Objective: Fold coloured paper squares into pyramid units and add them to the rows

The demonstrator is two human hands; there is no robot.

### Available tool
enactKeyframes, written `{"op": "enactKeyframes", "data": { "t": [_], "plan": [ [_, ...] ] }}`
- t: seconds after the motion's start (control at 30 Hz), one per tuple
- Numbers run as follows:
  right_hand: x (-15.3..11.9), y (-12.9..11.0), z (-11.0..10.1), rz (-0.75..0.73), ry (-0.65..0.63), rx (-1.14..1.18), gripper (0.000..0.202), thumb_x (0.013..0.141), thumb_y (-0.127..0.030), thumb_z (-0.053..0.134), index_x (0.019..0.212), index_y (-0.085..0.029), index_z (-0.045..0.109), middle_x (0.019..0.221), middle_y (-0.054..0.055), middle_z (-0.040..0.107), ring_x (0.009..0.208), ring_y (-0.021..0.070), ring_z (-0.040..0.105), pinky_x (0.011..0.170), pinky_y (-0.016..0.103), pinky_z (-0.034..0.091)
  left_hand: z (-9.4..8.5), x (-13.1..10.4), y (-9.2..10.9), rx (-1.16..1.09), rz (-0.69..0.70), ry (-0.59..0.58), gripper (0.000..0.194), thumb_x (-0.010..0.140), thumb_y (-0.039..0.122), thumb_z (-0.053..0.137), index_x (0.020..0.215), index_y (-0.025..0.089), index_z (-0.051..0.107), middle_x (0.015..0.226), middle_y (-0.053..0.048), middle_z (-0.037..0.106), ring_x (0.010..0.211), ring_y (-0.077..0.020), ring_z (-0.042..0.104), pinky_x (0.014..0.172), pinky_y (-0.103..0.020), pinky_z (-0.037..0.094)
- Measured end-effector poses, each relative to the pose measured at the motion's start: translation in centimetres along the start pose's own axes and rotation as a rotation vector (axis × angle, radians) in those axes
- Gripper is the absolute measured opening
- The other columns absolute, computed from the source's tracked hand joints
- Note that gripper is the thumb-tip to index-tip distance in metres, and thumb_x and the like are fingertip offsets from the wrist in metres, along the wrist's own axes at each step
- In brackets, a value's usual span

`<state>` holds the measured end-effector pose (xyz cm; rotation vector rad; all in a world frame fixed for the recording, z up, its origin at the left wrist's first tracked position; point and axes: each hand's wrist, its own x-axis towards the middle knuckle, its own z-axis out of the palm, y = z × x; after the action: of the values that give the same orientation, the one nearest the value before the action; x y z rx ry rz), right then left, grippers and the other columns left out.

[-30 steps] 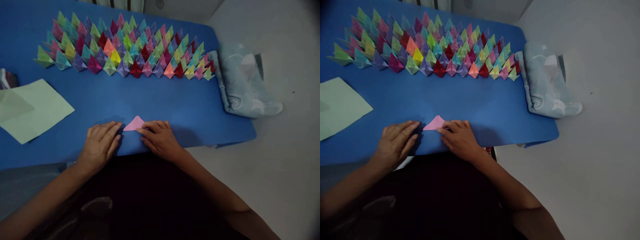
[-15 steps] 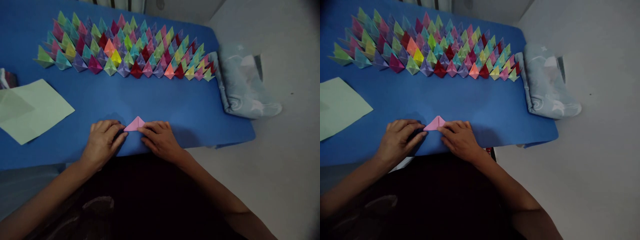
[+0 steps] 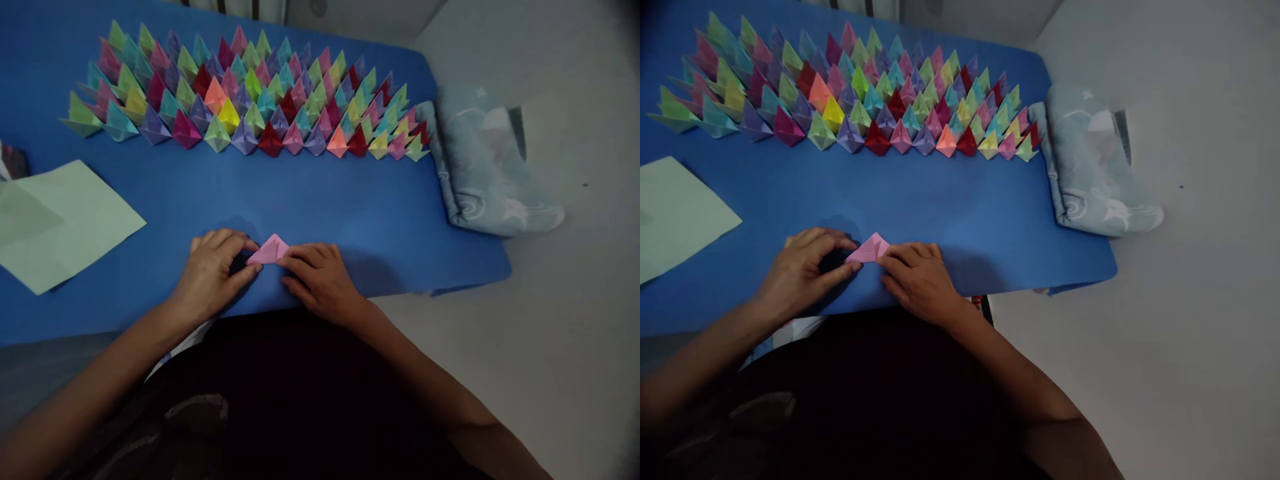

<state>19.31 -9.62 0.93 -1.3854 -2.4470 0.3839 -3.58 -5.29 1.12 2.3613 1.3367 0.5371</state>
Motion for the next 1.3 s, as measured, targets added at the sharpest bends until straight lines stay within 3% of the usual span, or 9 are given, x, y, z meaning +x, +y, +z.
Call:
{"op": "enactKeyframes", "data": {
  "t": [0.43, 0.6, 0.8, 1.3],
  "plan": [
    [0.0, 0.0, 0.0, 0.004, 0.008, 0.014, 0.027, 0.1, -0.032, 0.054, 0.123, -0.022, 0.064, 0.123, 0.008, 0.068, 0.106, 0.0228, 0.056, 0.087, 0.039, 0.035, -0.1, 0.7, 0.0, 0.039, 0.074, -0.076, 0.013, 0.09, 0.033, 0.06, 0.087, 0.024, 0.068, 0.104, -0.004, 0.069, 0.095, -0.024, 0.059, 0.082, -0.041, 0.042],
    [0.0, 0.0, -0.1, 0.006, -0.005, 0.021, 0.027, 0.1, -0.033, 0.052, 0.123, -0.023, 0.064, 0.125, 0.007, 0.068, 0.106, 0.023, 0.056, 0.087, 0.04, 0.035, -0.2, 0.6, -0.7, 0.036, 0.109, -0.05, 0.019, 0.094, 0.035, 0.056, 0.091, 0.022, 0.07, 0.105, -0.006, 0.069, 0.095, -0.0247, 0.059, 0.084, -0.042, 0.044],
    [0.1, -0.1, -0.2, -0.004, 0.007, 0.025, 0.027, 0.1, -0.032, 0.053, 0.122, -0.021, 0.065, 0.123, 0.007, 0.069, 0.105, 0.0231, 0.056, 0.086, 0.04, 0.035, -0.5, 1.3, -1.1, 0.076, 0.159, -0.12, 0.024, 0.095, 0.037, 0.054, 0.084, 0.021, 0.068, 0.104, -0.007, 0.069, 0.091, -0.0246, 0.06, 0.081, -0.041, 0.042],
    [0.0, -0.1, -0.2, -0.03, -0.021, -0.075, 0.031, 0.101, -0.03, 0.051, 0.129, -0.029, 0.064, 0.122, 0.006, 0.067, 0.103, 0.0216, 0.053, 0.084, 0.039, 0.034, -1.4, 3.0, 0.0, 0.154, 0.057, -0.325, 0.025, 0.092, 0.033, 0.052, 0.081, 0.019, 0.069, 0.099, -0.007, 0.068, 0.089, -0.0244, 0.059, 0.081, -0.041, 0.043]
  ]
}}
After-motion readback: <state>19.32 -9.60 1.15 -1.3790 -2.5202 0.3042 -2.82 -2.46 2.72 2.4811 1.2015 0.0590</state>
